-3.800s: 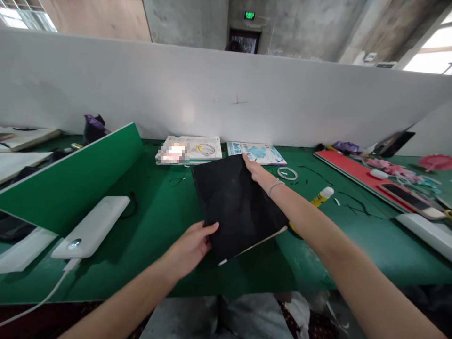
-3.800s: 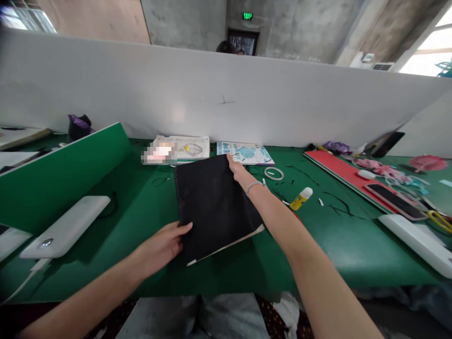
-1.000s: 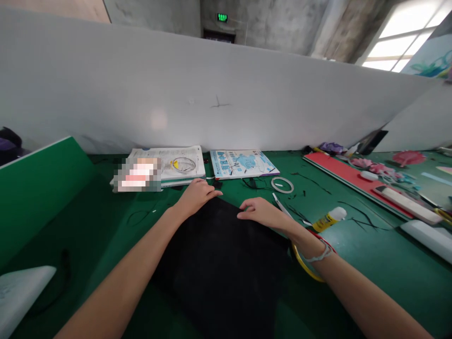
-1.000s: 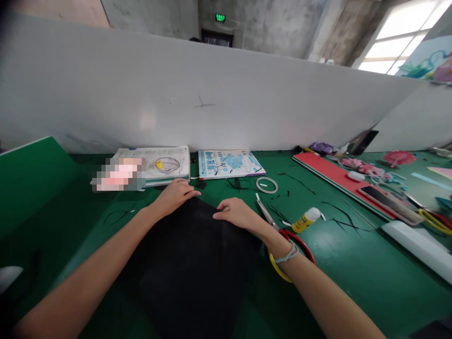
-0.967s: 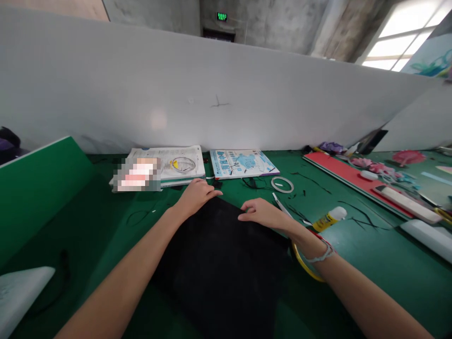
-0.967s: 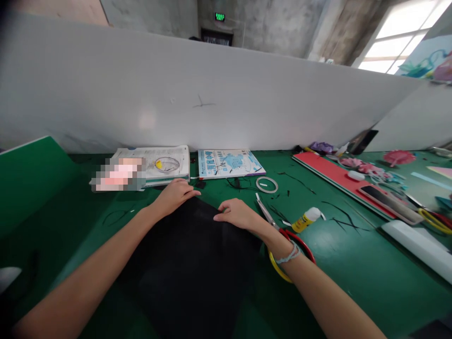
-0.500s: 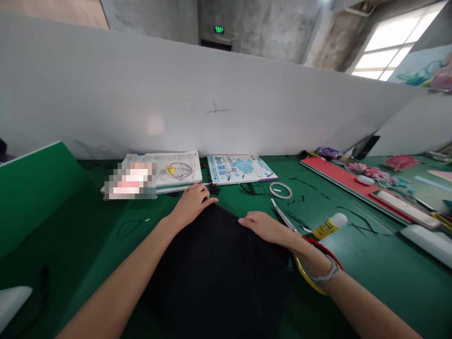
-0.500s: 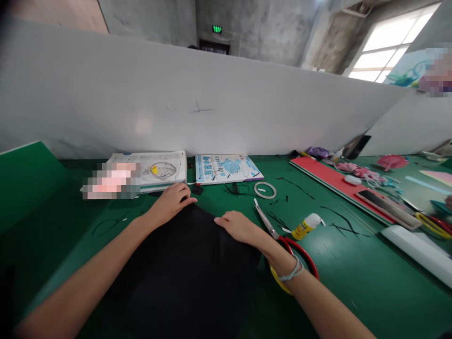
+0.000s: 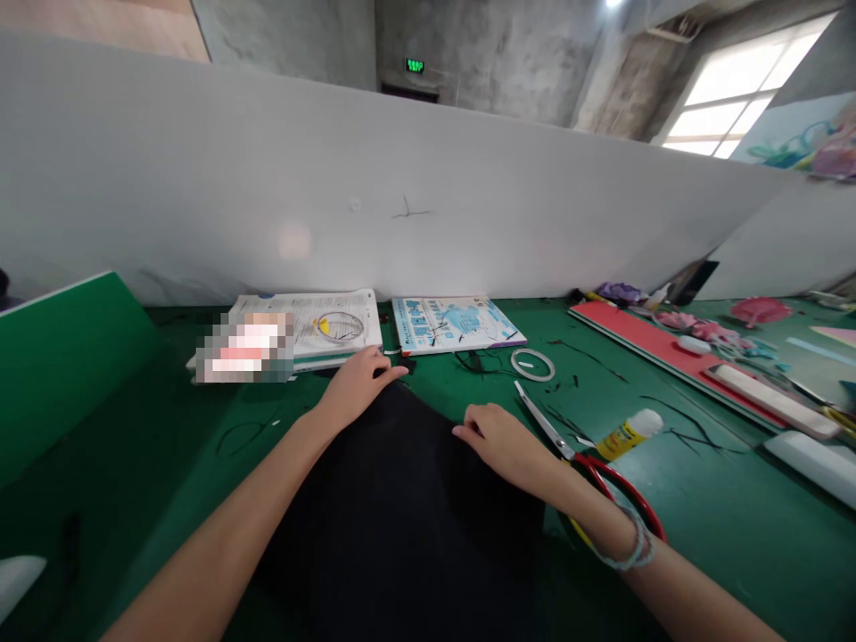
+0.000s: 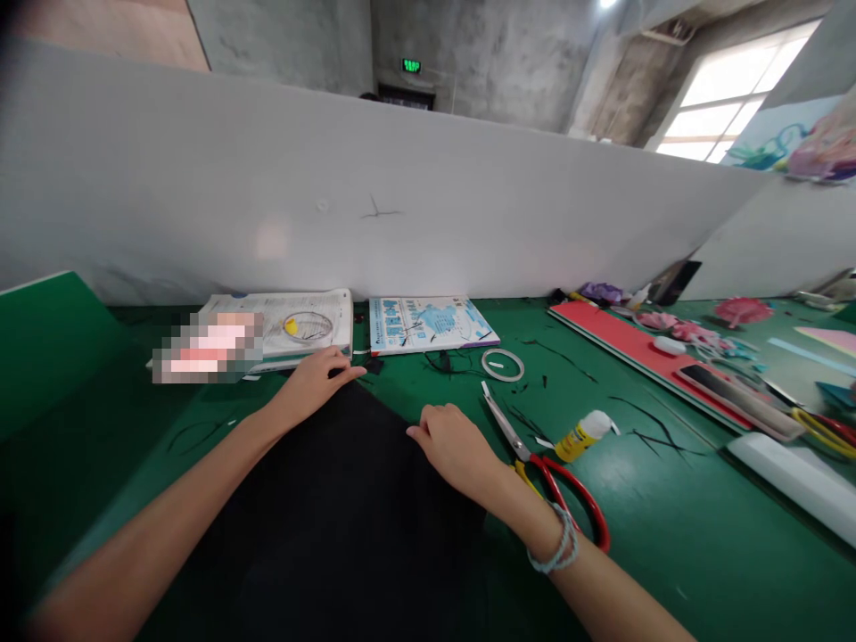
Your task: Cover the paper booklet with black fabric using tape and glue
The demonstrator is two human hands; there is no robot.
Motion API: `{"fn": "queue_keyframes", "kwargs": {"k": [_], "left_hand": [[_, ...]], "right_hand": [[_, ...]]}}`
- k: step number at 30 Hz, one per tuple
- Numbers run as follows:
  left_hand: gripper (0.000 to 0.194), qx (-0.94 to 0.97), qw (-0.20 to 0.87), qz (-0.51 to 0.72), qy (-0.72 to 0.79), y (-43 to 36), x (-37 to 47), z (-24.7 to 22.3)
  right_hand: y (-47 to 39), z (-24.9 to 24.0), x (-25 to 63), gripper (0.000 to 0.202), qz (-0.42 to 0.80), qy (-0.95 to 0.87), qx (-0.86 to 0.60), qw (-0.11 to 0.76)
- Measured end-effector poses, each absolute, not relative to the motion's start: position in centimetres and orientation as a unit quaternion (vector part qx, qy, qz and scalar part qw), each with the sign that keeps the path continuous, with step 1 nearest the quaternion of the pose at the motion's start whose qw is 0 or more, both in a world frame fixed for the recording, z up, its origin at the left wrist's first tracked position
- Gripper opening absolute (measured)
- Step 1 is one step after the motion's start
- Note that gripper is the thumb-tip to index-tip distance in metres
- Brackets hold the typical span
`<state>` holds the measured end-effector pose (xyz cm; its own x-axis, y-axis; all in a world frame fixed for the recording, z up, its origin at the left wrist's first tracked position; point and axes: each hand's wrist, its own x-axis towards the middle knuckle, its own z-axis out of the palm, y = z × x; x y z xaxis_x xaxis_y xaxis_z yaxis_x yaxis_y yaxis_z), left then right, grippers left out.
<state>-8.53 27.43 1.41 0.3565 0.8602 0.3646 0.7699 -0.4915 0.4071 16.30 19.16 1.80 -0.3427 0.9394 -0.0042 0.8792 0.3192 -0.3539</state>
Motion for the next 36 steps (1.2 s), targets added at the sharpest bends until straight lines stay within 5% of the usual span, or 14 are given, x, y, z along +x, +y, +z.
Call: {"fn": "queue_keyframes", "kwargs": {"k": [12, 22, 28, 36], "left_hand": [[0.033, 0.719, 0.200, 0.339, 0.573, 27.4, -9.4, 2.1], [0.032, 0.680, 0.190, 0.347, 0.617, 27.0, -8.9, 3.4], [0.043, 0.668, 0.266, 0.328, 0.612, 27.5, -9.3, 2.3], [0.046, 0.661, 0.359, 0.269, 0.602, 27.6, -10.3, 2.5]], "right_hand": [[19.5, 1.6, 16.4, 0.021, 0.199, -0.801, -0.546, 0.144], [19.9, 3.1, 16.4, 0.040, 0.353, -0.756, -0.528, 0.155], [20.2, 3.0, 16.5, 0.020, 0.393, -0.723, -0.535, 0.192], [20.1, 1.3, 16.4, 0.021, 0.333, -0.737, -0.559, 0.184]]}}
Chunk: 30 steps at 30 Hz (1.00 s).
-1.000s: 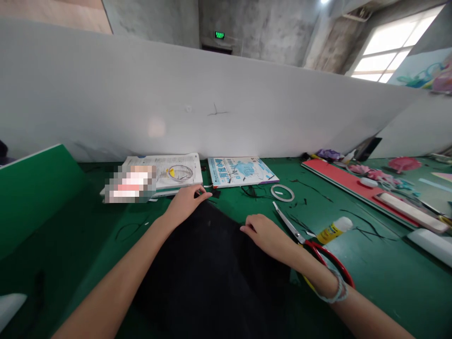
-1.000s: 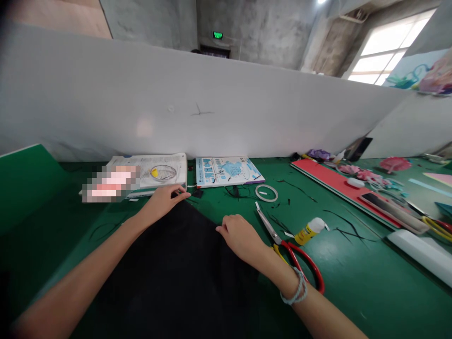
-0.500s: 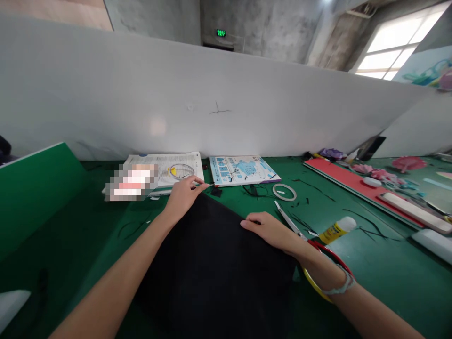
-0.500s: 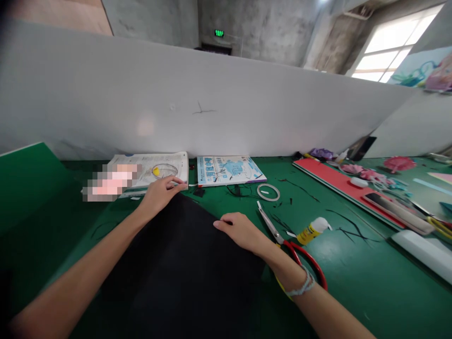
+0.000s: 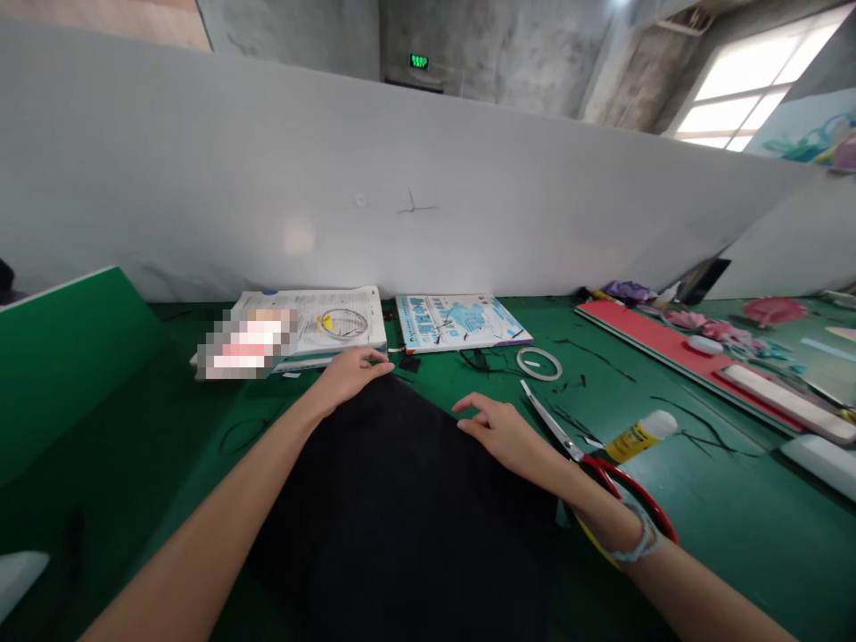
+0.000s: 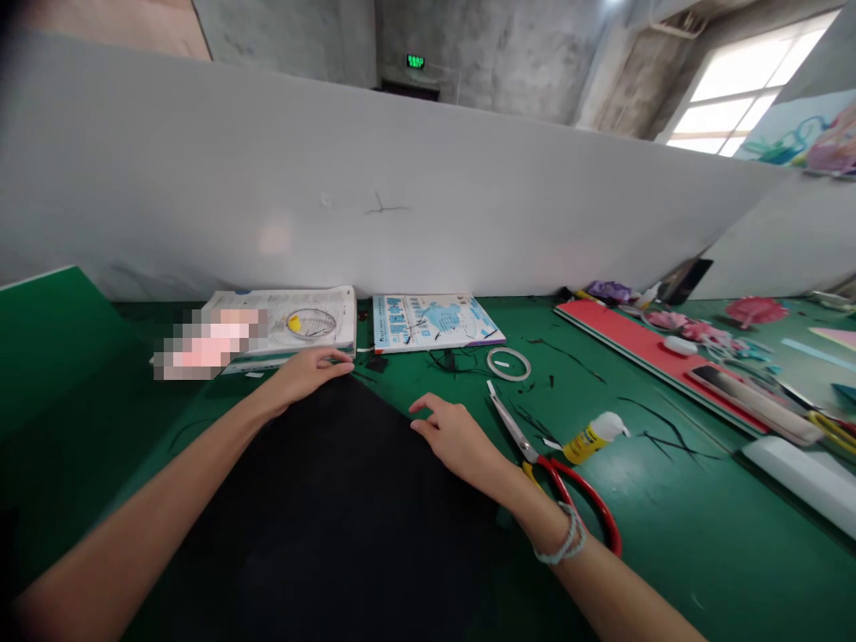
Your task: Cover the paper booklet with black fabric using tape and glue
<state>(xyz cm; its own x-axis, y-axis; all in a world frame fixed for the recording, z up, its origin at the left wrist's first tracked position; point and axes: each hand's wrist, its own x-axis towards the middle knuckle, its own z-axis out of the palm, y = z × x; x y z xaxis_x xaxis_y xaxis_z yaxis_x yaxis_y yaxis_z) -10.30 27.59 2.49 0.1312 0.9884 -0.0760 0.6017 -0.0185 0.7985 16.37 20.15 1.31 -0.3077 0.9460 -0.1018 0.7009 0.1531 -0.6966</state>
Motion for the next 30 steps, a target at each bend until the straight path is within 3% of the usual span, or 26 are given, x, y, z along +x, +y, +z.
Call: {"fn": "queue_keyframes", "kwargs": {"k": [4, 7, 10, 16, 20, 24, 30], "left_hand": [[0.052, 0.646, 0.413, 0.220, 0.603, 27.3, -10.7, 2.9], [0.047, 0.695, 0.297, 0.166, 0.633, 27.6, -10.7, 2.8], [0.044, 0.715, 0.210, 0.150, 0.650, 27.8, -10.7, 2.7], [0.036, 0.745, 0.086, 0.137, 0.647, 26.4, -9.3, 3.7], [0.032, 0.853, -0.016, 0.174, 0.492, 25.0, -6.3, 3.8], [0.032, 0.912, 0.021, 0.143, 0.385, 24.1, -3.8, 2.4], [0.030, 0.896, 0.069, 0.170, 0.404, 24.1, -3.5, -0.3]], "right_hand": [[19.5, 0.8, 15.9, 0.024, 0.163, -0.802, -0.561, 0.123], [19.0, 0.9, 15.5, 0.024, 0.037, -0.826, -0.561, 0.048], [18.7, 1.1, 15.2, 0.021, -0.020, -0.840, -0.540, 0.037], [18.7, 1.1, 15.3, 0.015, 0.026, -0.838, -0.539, 0.076], [19.3, 0.5, 15.6, 0.013, 0.094, -0.819, -0.552, 0.125], [20.0, -0.1, 15.9, 0.016, 0.124, -0.807, -0.562, 0.133], [19.7, 0.0, 15.6, 0.020, 0.069, -0.821, -0.556, 0.104]]}}
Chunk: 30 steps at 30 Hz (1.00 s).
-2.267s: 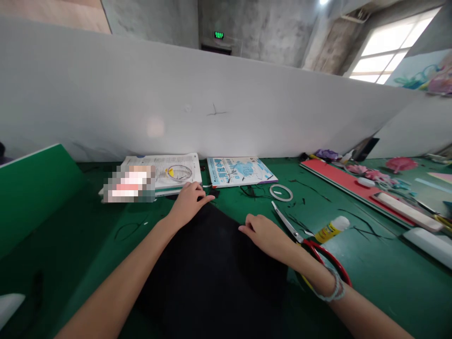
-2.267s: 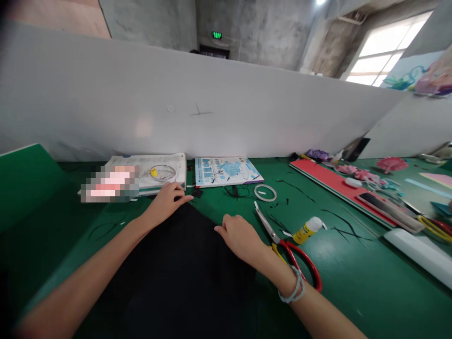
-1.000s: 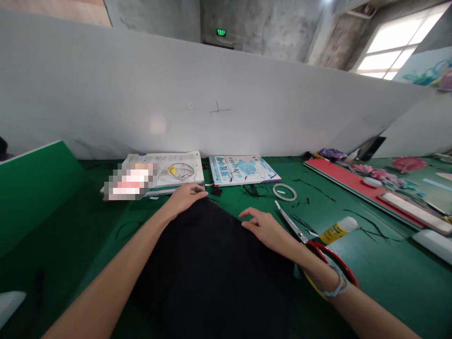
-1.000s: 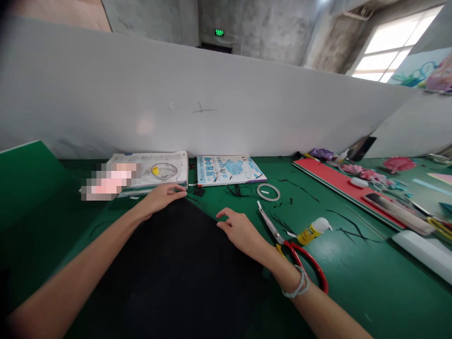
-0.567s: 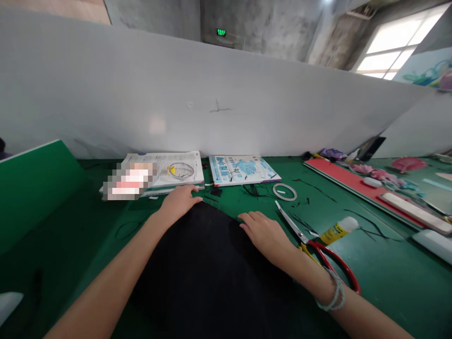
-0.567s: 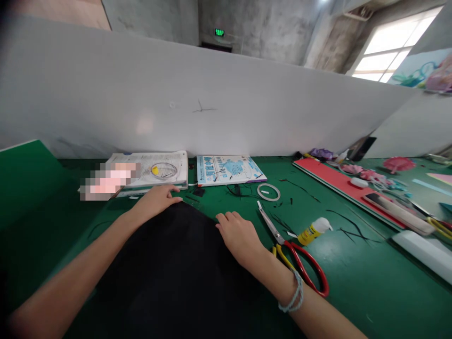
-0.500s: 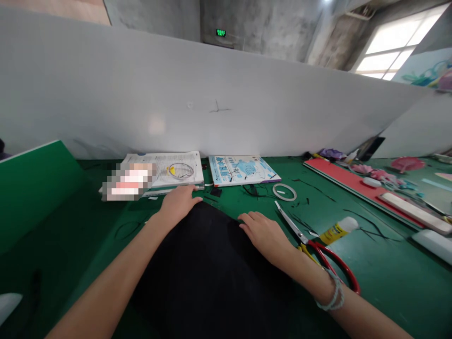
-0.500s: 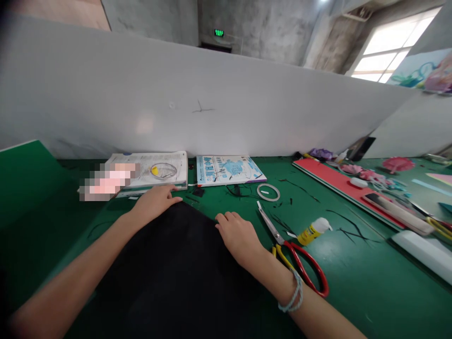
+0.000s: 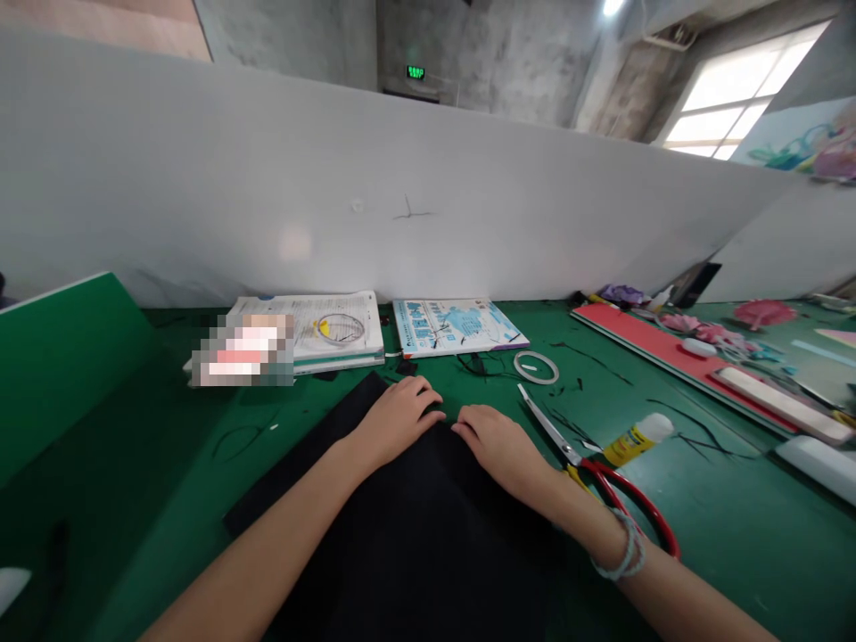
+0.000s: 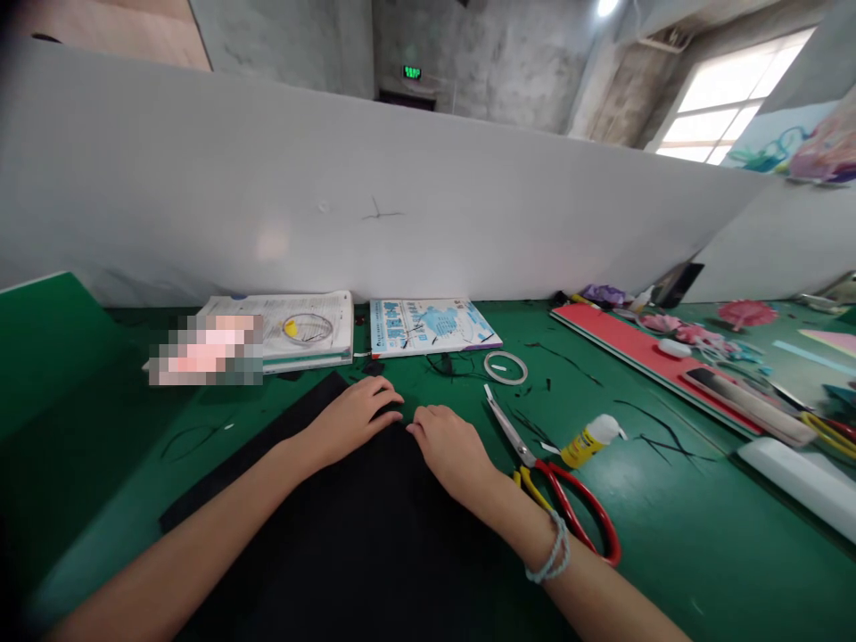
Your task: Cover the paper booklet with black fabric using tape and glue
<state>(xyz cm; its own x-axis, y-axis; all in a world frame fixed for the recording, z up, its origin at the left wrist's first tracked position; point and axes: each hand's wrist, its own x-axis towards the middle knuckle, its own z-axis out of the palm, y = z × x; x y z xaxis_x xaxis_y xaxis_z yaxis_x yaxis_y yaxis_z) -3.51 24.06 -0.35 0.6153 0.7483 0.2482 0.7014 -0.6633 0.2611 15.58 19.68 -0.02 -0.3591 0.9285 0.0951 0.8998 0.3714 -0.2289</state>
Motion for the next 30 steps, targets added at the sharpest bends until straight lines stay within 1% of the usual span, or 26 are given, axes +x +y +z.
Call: {"fn": "queue_keyframes", "kwargs": {"k": [5, 9, 13, 15, 17, 19, 20, 23, 26, 30], "left_hand": [[0.035, 0.886, 0.069, 0.186, 0.418, 24.2, -3.7, -1.1], [0.044, 0.884, 0.032, 0.153, 0.440, 24.7, -4.5, -0.7], [0.051, 0.867, 0.033, 0.130, 0.480, 25.6, -5.7, -0.7], [0.053, 0.863, 0.020, 0.117, 0.490, 25.8, -5.9, -1.0], [0.053, 0.864, -0.003, 0.102, 0.493, 25.8, -5.8, -1.2], [0.052, 0.867, -0.025, 0.091, 0.489, 25.7, -5.6, -1.2], [0.051, 0.870, -0.034, 0.089, 0.484, 25.5, -5.4, -1.0], [0.048, 0.880, -0.046, 0.083, 0.465, 25.2, -5.2, -0.6], [0.050, 0.886, -0.033, 0.069, 0.458, 25.2, -5.2, -0.5], [0.053, 0.879, -0.013, 0.076, 0.470, 25.6, -5.5, -0.8]], "right_hand": [[19.2, 0.3, 15.2, 0.018, -0.014, -0.833, -0.550, 0.064], [19.2, 0.3, 15.2, 0.017, -0.030, -0.833, -0.550, 0.051], [19.1, 1.2, 15.2, 0.024, -0.030, -0.830, -0.555, 0.038], [18.7, 1.7, 14.9, 0.029, -0.050, -0.832, -0.550, 0.056], [18.2, 1.9, 14.4, 0.032, -0.059, -0.843, -0.524, 0.105], [17.6, 1.6, 13.7, 0.037, -0.033, -0.866, -0.477, 0.149], [17.4, 1.3, 13.5, 0.042, -0.010, -0.876, -0.455, 0.157], [17.1, 0.0, 13.1, 0.053, 0.067, -0.885, -0.439, 0.139], [17.3, -0.6, 13.3, 0.054, 0.110, -0.873, -0.459, 0.118], [17.3, -0.2, 13.5, 0.055, 0.126, -0.872, -0.462, 0.103]]}}
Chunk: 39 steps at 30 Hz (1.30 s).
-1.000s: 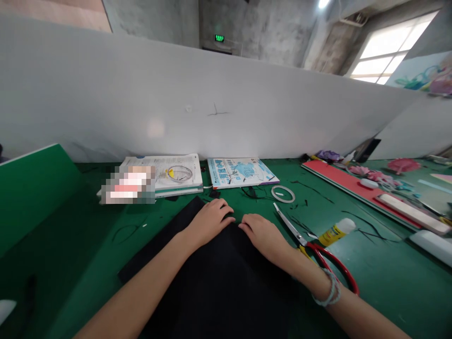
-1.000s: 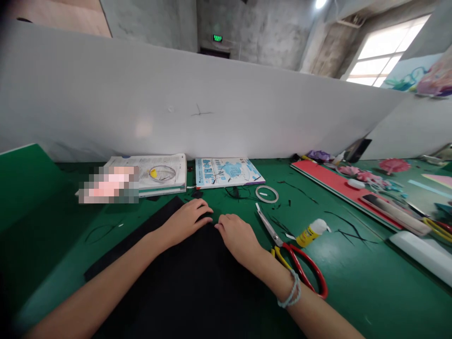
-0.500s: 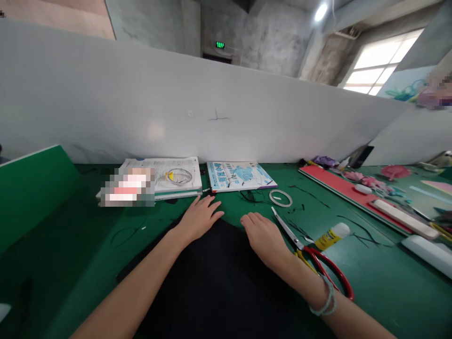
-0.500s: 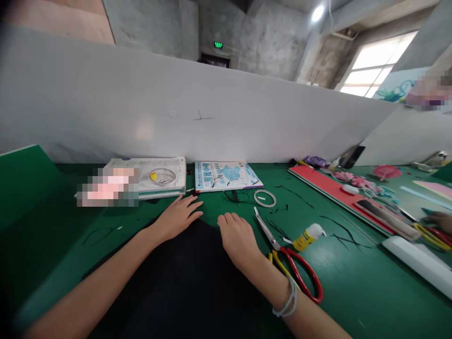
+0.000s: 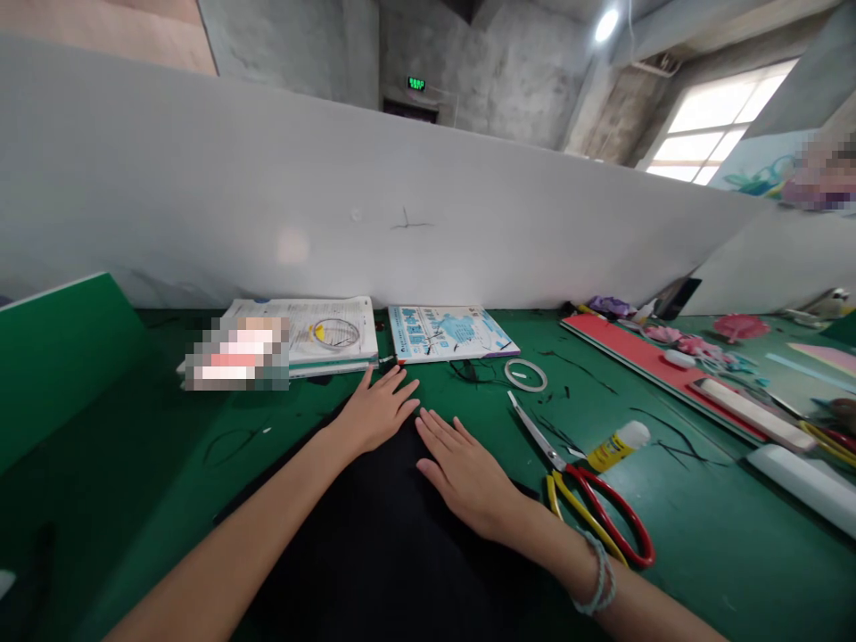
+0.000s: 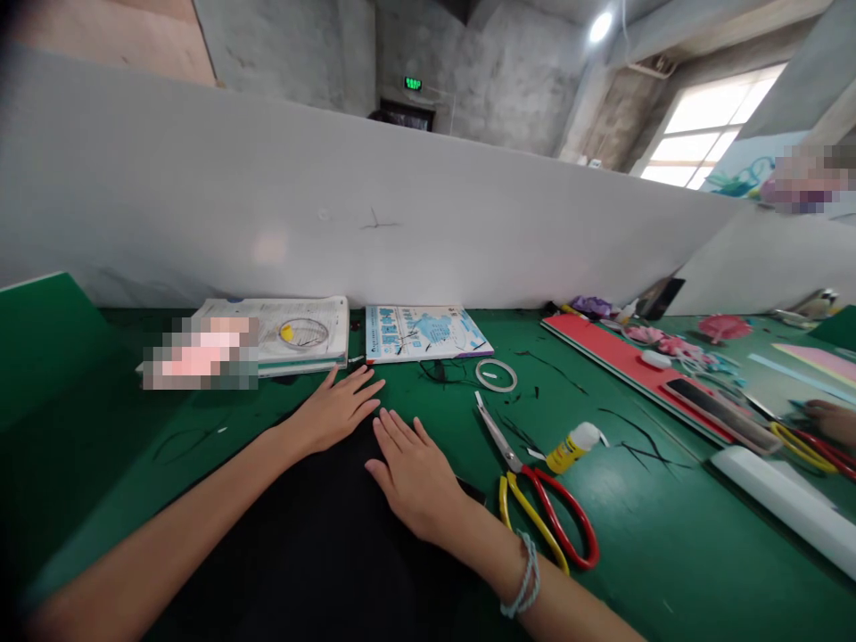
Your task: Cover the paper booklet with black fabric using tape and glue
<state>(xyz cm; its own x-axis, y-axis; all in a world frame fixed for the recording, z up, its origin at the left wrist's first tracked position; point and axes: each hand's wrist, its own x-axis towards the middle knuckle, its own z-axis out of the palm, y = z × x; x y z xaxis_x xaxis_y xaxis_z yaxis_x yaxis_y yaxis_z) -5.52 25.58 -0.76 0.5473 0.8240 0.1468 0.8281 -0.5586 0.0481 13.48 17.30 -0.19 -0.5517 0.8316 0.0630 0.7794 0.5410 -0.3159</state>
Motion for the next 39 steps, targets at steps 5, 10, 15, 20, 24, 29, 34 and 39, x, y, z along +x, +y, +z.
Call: {"fn": "queue_keyframes", "kwargs": {"k": [5, 10, 15, 20, 24, 29, 34, 39], "left_hand": [[0.053, -0.876, 0.017, -0.086, -0.474, 26.1, -5.8, -1.0], [0.054, -0.886, -0.004, -0.081, -0.456, 26.9, -5.4, -1.1], [0.057, -0.894, -0.049, -0.061, -0.441, 27.7, -5.3, -0.8], [0.055, -0.893, -0.013, -0.068, -0.445, 27.8, -6.2, -0.6], [0.055, -0.890, 0.023, -0.055, -0.451, 27.6, -6.2, -0.6], [0.056, -0.904, 0.110, -0.111, -0.399, 25.8, -5.2, 1.2], [0.055, -0.844, 0.100, -0.175, -0.497, 21.2, -6.6, 3.6], [0.059, -0.825, 0.042, -0.125, -0.549, 16.1, -8.3, 2.3]], "right_hand": [[16.6, 0.2, 14.2, 0.057, 0.112, -0.871, -0.472, 0.084], [16.0, 0.0, 15.5, 0.055, 0.090, -0.872, -0.476, 0.073], [16.2, -0.3, 16.0, 0.056, 0.104, -0.872, -0.472, 0.076], [15.7, -0.5, 16.8, 0.055, 0.082, -0.872, -0.476, 0.081], [15.0, -0.9, 18.0, 0.057, 0.059, -0.870, -0.485, 0.062], [15.1, -1.2, 18.4, 0.058, 0.064, -0.872, -0.481, 0.061], [14.2, 0.6, 19.0, 0.054, 0.059, -0.842, -0.519, 0.133], [9.9, 1.5, 18.9, 0.053, 0.037, -0.856, -0.484, 0.178]]}}
